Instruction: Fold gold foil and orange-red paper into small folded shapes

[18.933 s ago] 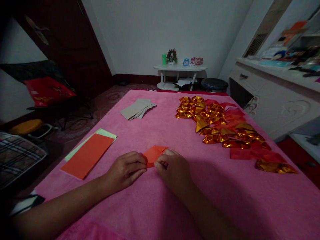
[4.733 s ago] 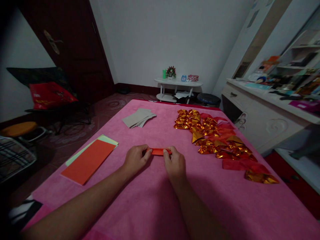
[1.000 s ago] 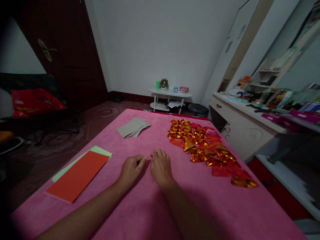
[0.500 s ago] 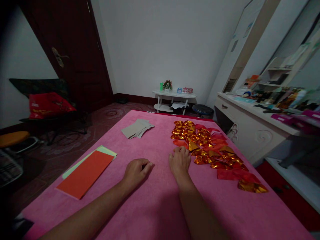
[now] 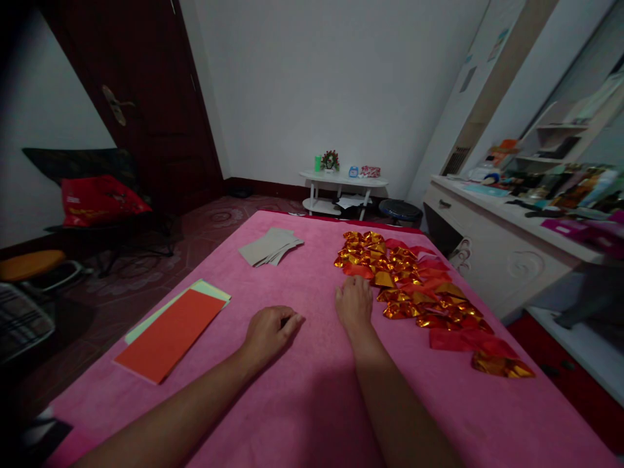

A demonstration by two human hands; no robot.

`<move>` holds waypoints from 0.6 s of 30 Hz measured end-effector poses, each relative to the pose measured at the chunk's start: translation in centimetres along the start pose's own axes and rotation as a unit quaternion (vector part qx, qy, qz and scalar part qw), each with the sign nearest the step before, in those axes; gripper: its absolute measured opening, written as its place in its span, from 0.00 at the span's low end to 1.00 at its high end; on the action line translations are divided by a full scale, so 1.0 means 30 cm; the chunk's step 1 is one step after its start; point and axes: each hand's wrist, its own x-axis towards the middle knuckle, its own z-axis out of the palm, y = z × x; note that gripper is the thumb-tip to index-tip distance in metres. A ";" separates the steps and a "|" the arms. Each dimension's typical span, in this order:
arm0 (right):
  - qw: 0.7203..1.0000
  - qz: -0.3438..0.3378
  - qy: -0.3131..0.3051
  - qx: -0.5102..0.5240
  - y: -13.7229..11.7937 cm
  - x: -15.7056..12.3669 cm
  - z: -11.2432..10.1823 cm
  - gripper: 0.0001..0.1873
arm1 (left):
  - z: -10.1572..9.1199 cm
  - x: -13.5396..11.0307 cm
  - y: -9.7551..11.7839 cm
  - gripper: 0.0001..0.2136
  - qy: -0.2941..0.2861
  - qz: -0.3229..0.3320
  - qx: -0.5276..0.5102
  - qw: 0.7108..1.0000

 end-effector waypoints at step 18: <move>0.987 -0.135 -0.002 0.086 -0.043 -0.073 -0.009 0.03 | -0.338 -0.119 -0.166 0.19 0.078 -0.036 0.127 0.988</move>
